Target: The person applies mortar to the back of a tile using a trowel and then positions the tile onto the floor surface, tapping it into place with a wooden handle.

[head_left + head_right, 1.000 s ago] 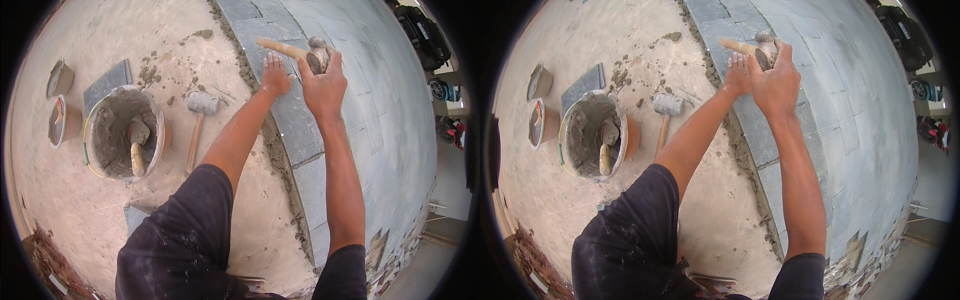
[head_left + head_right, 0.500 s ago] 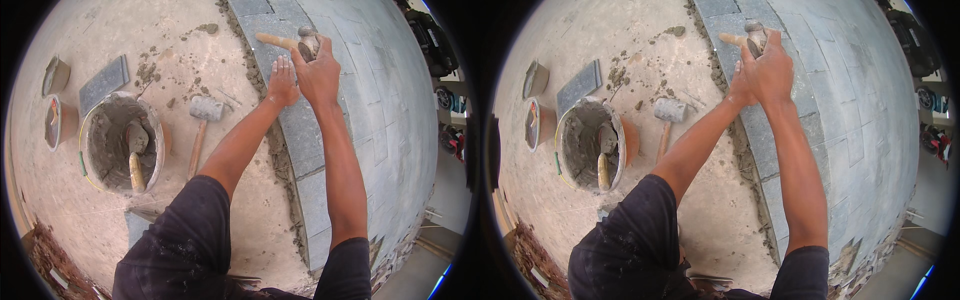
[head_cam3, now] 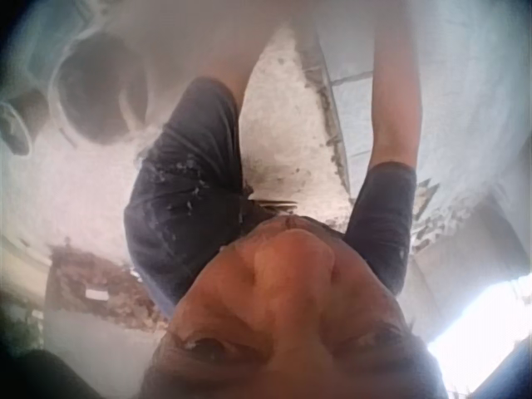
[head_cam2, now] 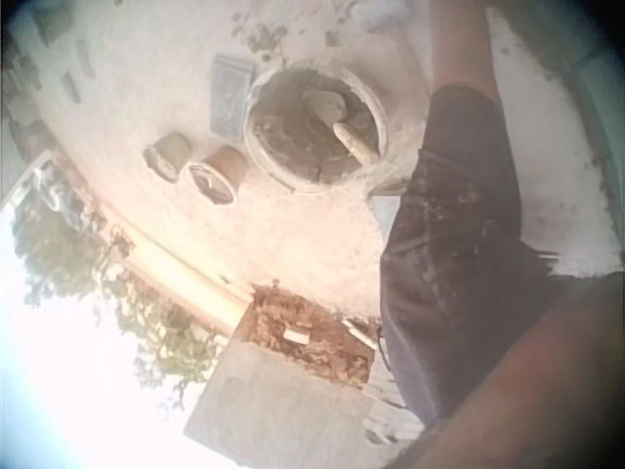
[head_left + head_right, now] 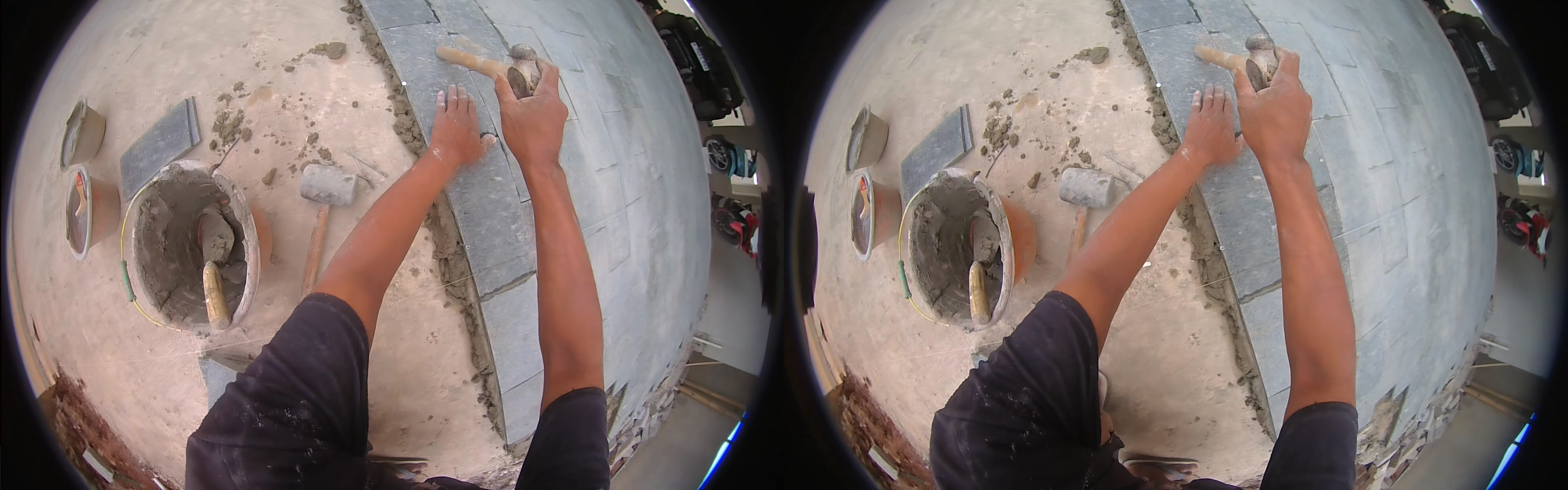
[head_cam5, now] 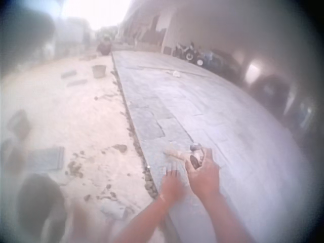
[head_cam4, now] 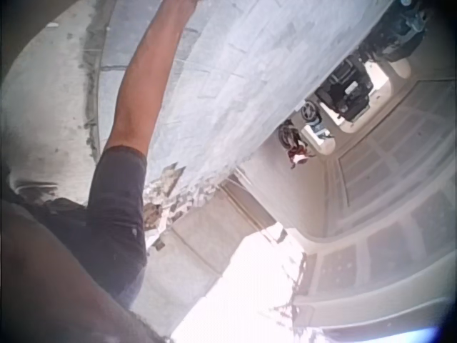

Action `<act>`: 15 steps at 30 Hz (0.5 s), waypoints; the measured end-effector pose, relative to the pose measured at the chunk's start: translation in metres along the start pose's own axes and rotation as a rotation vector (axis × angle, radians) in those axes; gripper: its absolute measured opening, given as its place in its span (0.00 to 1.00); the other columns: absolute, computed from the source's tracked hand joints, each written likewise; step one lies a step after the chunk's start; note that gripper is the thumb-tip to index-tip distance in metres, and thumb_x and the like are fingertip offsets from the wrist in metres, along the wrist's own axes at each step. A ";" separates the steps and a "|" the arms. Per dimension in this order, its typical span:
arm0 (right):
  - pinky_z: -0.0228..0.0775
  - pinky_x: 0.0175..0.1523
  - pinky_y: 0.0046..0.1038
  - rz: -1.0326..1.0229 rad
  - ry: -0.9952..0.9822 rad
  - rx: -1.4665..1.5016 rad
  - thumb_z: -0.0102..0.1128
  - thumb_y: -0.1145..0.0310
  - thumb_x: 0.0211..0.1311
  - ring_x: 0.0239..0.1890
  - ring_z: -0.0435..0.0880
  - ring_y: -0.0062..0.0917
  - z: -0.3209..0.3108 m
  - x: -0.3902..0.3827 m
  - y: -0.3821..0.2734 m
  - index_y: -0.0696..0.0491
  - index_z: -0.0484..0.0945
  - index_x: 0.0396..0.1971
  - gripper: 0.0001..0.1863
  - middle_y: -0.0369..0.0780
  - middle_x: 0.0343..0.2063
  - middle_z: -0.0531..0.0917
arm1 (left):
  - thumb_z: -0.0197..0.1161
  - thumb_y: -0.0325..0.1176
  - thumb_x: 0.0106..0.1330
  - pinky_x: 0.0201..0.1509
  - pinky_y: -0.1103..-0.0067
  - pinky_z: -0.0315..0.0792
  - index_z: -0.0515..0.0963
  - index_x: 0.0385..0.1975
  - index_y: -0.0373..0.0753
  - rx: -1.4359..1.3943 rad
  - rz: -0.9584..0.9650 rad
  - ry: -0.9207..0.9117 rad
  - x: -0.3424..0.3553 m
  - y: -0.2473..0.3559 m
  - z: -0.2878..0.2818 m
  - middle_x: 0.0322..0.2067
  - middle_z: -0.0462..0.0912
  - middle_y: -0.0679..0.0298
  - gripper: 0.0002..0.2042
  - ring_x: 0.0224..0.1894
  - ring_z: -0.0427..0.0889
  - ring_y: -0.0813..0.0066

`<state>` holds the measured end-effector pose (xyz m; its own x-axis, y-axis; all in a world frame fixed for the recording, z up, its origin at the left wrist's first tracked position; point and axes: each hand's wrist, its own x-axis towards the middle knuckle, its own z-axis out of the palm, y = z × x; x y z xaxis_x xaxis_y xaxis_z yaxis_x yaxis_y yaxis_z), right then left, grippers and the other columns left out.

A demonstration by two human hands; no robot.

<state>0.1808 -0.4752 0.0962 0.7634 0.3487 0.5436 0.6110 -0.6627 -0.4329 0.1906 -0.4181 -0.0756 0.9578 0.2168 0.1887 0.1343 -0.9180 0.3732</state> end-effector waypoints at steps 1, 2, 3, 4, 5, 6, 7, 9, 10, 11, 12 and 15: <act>0.80 0.44 0.34 0.018 -0.041 -0.056 0.71 0.59 0.59 0.39 0.89 0.38 0.000 0.003 -0.002 0.57 0.72 0.55 0.28 0.50 0.37 0.87 | 0.54 0.63 0.65 0.79 0.56 0.37 0.55 0.70 0.24 -0.007 -0.006 0.040 0.006 -0.004 0.002 0.73 0.52 0.42 0.47 0.77 0.44 0.47; 0.80 0.44 0.34 0.039 -0.083 -0.109 0.71 0.58 0.59 0.39 0.89 0.38 0.000 0.007 -0.004 0.57 0.72 0.55 0.28 0.49 0.37 0.87 | 0.53 0.64 0.65 0.79 0.56 0.36 0.55 0.71 0.25 -0.010 -0.012 0.078 0.012 -0.010 0.004 0.73 0.52 0.43 0.47 0.77 0.44 0.48; 0.80 0.42 0.35 -0.001 -0.064 -0.094 0.70 0.59 0.60 0.37 0.89 0.40 0.000 0.011 -0.005 0.57 0.72 0.54 0.28 0.50 0.35 0.87 | 0.52 0.64 0.65 0.79 0.56 0.36 0.54 0.71 0.25 -0.013 -0.019 0.115 0.016 -0.013 0.006 0.73 0.52 0.43 0.48 0.77 0.44 0.48; 0.81 0.40 0.36 -0.042 -0.046 -0.077 0.69 0.59 0.60 0.36 0.89 0.41 0.001 0.015 -0.006 0.57 0.71 0.54 0.27 0.50 0.34 0.87 | 0.52 0.65 0.66 0.79 0.56 0.36 0.54 0.71 0.25 -0.017 -0.024 0.105 0.017 -0.013 0.010 0.73 0.52 0.43 0.48 0.78 0.44 0.49; 0.81 0.38 0.37 -0.077 -0.022 -0.065 0.69 0.60 0.61 0.34 0.89 0.42 0.001 0.018 -0.003 0.57 0.71 0.53 0.26 0.50 0.32 0.87 | 0.52 0.65 0.66 0.79 0.57 0.35 0.53 0.71 0.25 -0.022 -0.022 0.094 0.017 -0.010 0.010 0.74 0.52 0.44 0.48 0.78 0.43 0.49; 0.81 0.38 0.38 -0.077 -0.002 -0.042 0.69 0.60 0.61 0.34 0.89 0.42 0.003 0.020 -0.001 0.58 0.71 0.53 0.26 0.50 0.32 0.87 | 0.51 0.65 0.66 0.79 0.57 0.35 0.53 0.72 0.26 -0.026 -0.019 0.083 0.017 -0.008 0.010 0.74 0.51 0.44 0.48 0.78 0.43 0.49; 0.81 0.38 0.38 -0.078 0.017 -0.018 0.69 0.60 0.60 0.34 0.89 0.42 0.005 0.020 -0.001 0.58 0.71 0.53 0.27 0.50 0.32 0.87 | 0.51 0.65 0.66 0.80 0.57 0.34 0.53 0.72 0.26 -0.028 -0.017 0.079 0.018 -0.006 0.010 0.74 0.51 0.44 0.48 0.78 0.43 0.49; 0.80 0.41 0.37 -0.053 0.004 -0.019 0.70 0.59 0.60 0.36 0.89 0.41 0.009 0.022 0.002 0.57 0.71 0.54 0.27 0.50 0.33 0.87 | 0.50 0.65 0.67 0.80 0.57 0.34 0.52 0.72 0.26 -0.028 -0.020 0.072 0.017 -0.006 0.011 0.74 0.50 0.44 0.48 0.78 0.42 0.50; 0.80 0.44 0.36 -0.025 -0.026 -0.046 0.70 0.59 0.60 0.38 0.89 0.40 0.012 0.025 0.005 0.57 0.72 0.54 0.27 0.50 0.35 0.87 | 0.50 0.65 0.67 0.80 0.57 0.34 0.52 0.72 0.26 -0.026 -0.019 0.067 0.017 -0.006 0.011 0.74 0.50 0.44 0.48 0.78 0.42 0.50; 0.80 0.46 0.35 0.003 -0.055 -0.071 0.71 0.58 0.59 0.40 0.89 0.39 0.014 0.026 0.006 0.56 0.73 0.54 0.27 0.50 0.37 0.87 | 0.50 0.64 0.67 0.80 0.56 0.33 0.52 0.72 0.26 -0.021 -0.017 0.063 0.018 -0.006 0.012 0.74 0.50 0.44 0.48 0.78 0.42 0.50; 0.80 0.46 0.35 0.001 -0.038 -0.062 0.71 0.58 0.59 0.40 0.89 0.39 0.014 0.027 0.006 0.56 0.73 0.54 0.27 0.50 0.37 0.87 | 0.50 0.64 0.67 0.80 0.56 0.33 0.51 0.72 0.26 -0.017 -0.015 0.059 0.019 -0.007 0.012 0.74 0.50 0.44 0.47 0.78 0.42 0.50; 0.80 0.47 0.35 0.001 -0.014 -0.042 0.71 0.58 0.59 0.41 0.89 0.39 0.014 0.028 0.006 0.56 0.73 0.53 0.27 0.51 0.38 0.87 | 0.50 0.64 0.67 0.79 0.55 0.37 0.53 0.71 0.24 -0.046 -0.008 0.138 0.018 -0.009 0.014 0.74 0.51 0.43 0.47 0.78 0.43 0.48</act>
<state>0.2085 -0.4600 0.0990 0.7670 0.3569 0.5332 0.6010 -0.6905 -0.4024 0.2108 -0.4105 -0.0887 0.9123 0.2702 0.3076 0.1266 -0.9007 0.4156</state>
